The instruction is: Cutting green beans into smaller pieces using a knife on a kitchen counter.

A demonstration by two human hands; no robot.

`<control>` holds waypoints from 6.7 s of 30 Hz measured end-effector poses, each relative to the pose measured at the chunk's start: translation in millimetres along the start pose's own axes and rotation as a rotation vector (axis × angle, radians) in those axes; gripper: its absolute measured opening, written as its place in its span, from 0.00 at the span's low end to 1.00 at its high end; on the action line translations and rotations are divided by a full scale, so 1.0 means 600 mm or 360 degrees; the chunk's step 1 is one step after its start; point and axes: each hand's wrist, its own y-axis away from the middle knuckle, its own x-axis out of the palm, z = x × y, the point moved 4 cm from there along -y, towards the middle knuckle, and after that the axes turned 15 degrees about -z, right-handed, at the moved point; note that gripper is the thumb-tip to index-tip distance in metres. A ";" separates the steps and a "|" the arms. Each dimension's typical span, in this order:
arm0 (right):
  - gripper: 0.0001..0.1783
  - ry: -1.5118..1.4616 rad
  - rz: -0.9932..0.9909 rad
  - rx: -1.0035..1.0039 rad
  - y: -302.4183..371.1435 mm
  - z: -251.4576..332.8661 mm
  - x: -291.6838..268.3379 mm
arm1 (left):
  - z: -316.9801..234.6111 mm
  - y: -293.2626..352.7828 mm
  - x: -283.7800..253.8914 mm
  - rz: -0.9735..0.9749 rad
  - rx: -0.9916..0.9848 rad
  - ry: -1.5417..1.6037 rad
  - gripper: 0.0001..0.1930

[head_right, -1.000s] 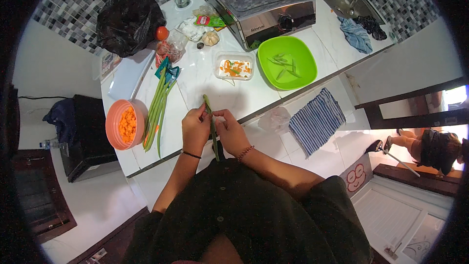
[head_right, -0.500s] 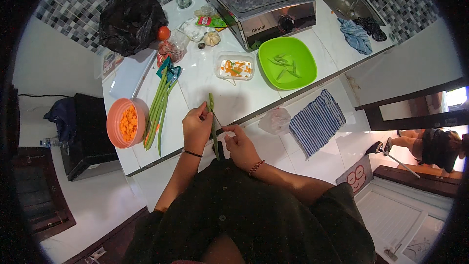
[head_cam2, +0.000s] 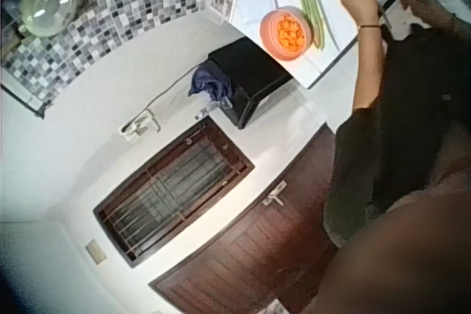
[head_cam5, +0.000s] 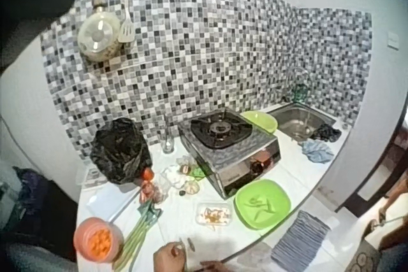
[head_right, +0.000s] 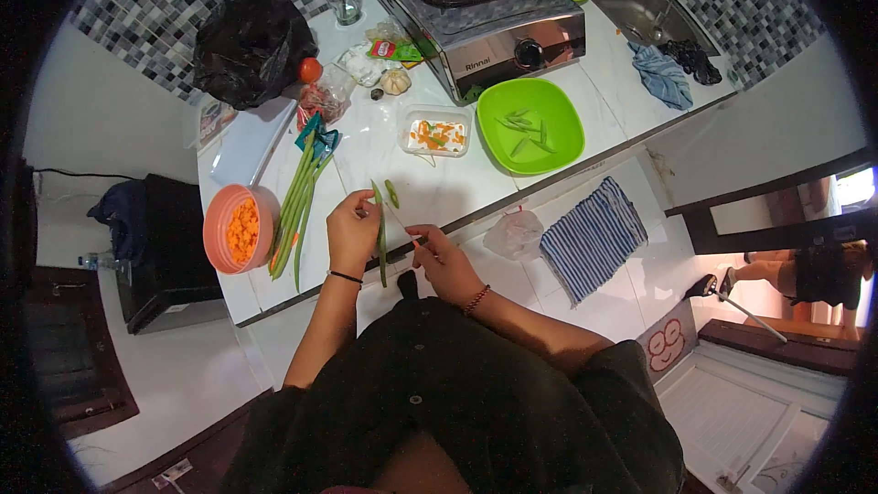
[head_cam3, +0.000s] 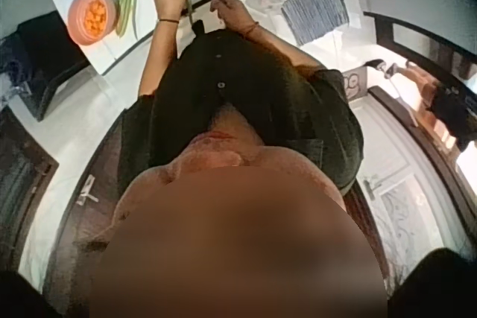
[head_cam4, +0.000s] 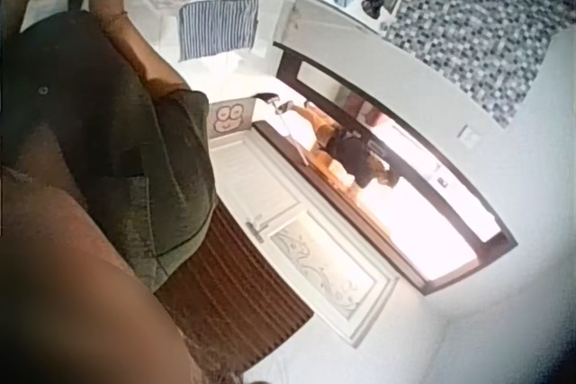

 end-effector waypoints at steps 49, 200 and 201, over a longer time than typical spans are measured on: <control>0.12 0.0280 -0.0096 -0.0040 -0.051 0.009 0.040 | -0.002 0.039 -0.006 0.0036 -0.0080 0.0227 0.15; 0.12 0.0245 -0.0101 -0.0060 0.001 -0.008 0.020 | 0.003 0.046 -0.010 0.0046 -0.0195 0.0250 0.15; 0.12 0.0249 -0.0098 -0.0062 0.006 -0.008 0.016 | 0.004 0.046 -0.010 0.0043 -0.0197 0.0253 0.15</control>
